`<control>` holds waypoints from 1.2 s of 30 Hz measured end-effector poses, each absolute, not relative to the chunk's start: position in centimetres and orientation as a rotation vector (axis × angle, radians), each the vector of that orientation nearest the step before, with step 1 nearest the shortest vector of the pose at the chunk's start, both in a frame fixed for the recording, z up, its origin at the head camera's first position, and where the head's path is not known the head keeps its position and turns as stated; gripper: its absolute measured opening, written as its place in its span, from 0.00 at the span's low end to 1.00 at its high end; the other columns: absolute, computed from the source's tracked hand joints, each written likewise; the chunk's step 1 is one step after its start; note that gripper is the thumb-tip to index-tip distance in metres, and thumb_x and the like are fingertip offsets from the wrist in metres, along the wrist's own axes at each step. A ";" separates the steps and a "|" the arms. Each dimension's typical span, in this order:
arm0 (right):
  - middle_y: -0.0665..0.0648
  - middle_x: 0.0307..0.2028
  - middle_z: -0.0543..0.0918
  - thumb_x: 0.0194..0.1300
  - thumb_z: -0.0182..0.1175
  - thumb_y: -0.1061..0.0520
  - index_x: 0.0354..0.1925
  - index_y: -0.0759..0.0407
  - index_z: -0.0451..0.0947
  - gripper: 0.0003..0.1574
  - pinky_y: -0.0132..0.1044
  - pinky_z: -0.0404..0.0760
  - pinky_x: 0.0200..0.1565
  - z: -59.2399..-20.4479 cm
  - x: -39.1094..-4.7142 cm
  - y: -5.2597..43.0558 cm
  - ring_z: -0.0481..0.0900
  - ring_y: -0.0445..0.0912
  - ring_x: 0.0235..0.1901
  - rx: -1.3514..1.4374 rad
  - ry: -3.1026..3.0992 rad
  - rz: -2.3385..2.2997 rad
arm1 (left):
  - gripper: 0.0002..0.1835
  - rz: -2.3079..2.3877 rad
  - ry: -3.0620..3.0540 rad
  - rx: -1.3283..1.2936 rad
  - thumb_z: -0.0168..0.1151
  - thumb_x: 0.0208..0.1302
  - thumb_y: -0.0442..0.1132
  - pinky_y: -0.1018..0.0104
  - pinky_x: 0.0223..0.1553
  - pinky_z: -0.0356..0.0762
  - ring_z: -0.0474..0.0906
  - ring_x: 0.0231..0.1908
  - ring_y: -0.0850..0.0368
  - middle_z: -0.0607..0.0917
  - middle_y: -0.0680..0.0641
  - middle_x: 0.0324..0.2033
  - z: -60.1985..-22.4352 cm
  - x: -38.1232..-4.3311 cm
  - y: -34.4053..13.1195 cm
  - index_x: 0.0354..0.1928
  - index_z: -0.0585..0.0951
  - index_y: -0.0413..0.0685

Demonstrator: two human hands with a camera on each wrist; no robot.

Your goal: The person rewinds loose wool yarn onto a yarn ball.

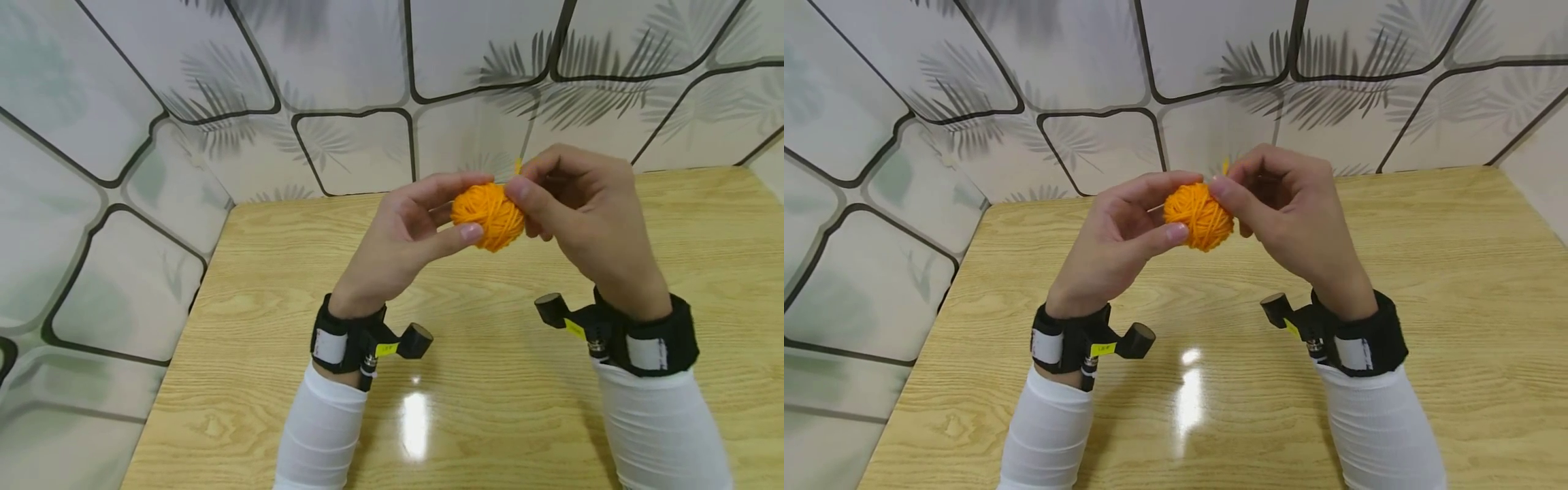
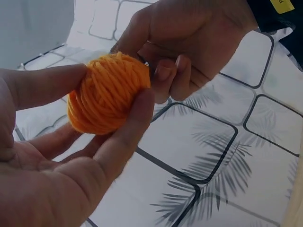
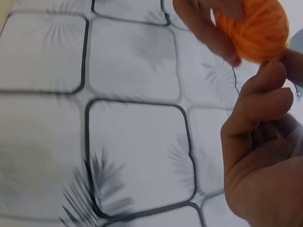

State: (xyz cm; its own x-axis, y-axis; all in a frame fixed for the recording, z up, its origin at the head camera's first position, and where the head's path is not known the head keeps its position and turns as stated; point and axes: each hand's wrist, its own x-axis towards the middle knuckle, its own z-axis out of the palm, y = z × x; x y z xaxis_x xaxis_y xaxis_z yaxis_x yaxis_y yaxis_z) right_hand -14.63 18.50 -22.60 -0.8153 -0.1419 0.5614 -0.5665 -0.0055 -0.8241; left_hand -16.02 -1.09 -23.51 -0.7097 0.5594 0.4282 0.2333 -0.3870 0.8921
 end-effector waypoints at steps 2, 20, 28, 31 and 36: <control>0.65 0.26 0.73 0.60 0.55 0.68 0.33 0.73 0.73 0.04 0.35 0.64 0.18 -22.7 -14.8 18.3 0.65 0.48 0.18 0.715 -1.930 2.029 | 0.22 2.215 1.546 1.073 0.54 0.58 0.23 0.47 0.49 0.72 0.72 0.50 0.44 0.73 0.38 0.53 -23.6 -16.1 -1.1 0.57 0.69 0.30; 0.71 0.34 0.73 0.57 0.61 0.63 0.46 0.69 0.71 0.19 0.34 0.72 0.18 -24.9 -16.9 16.4 0.70 0.53 0.18 0.489 -1.719 2.005 | 0.22 2.386 1.539 0.748 0.53 0.61 0.27 0.51 0.51 0.71 0.74 0.50 0.45 0.75 0.35 0.51 -24.7 -17.3 -0.9 0.59 0.66 0.40; 0.64 0.34 0.77 0.58 0.61 0.61 0.37 0.70 0.78 0.12 0.32 0.75 0.26 -25.3 -16.9 16.1 0.73 0.50 0.26 0.368 -1.800 1.935 | 0.20 2.366 1.701 0.904 0.52 0.64 0.30 0.53 0.50 0.72 0.74 0.50 0.47 0.75 0.38 0.52 -24.8 -17.5 -0.9 0.58 0.67 0.35; 0.64 0.33 0.78 0.59 0.60 0.61 0.38 0.71 0.78 0.12 0.32 0.76 0.27 -25.3 -16.9 16.0 0.73 0.50 0.26 0.381 -1.784 2.001 | 0.21 2.364 1.707 0.947 0.52 0.65 0.31 0.52 0.50 0.72 0.74 0.50 0.47 0.74 0.38 0.52 -24.8 -17.5 -1.1 0.59 0.67 0.34; 0.64 0.35 0.76 0.62 0.57 0.59 0.40 0.73 0.75 0.15 0.35 0.78 0.28 -25.0 -16.7 16.1 0.74 0.51 0.30 0.429 -1.721 2.276 | 0.22 2.385 1.524 0.993 0.50 0.65 0.29 0.51 0.54 0.68 0.70 0.54 0.45 0.70 0.37 0.56 -24.8 -17.6 -1.4 0.60 0.65 0.32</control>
State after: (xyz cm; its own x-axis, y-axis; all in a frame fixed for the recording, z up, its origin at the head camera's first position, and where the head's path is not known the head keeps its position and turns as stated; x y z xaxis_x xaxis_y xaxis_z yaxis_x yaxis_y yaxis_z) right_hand -16.71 16.14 -25.01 -0.9240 0.0251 0.3816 -0.3740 -0.2678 -0.8879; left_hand -17.55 -1.40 -24.81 -0.7718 0.4477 0.4515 0.2216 -0.4763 0.8509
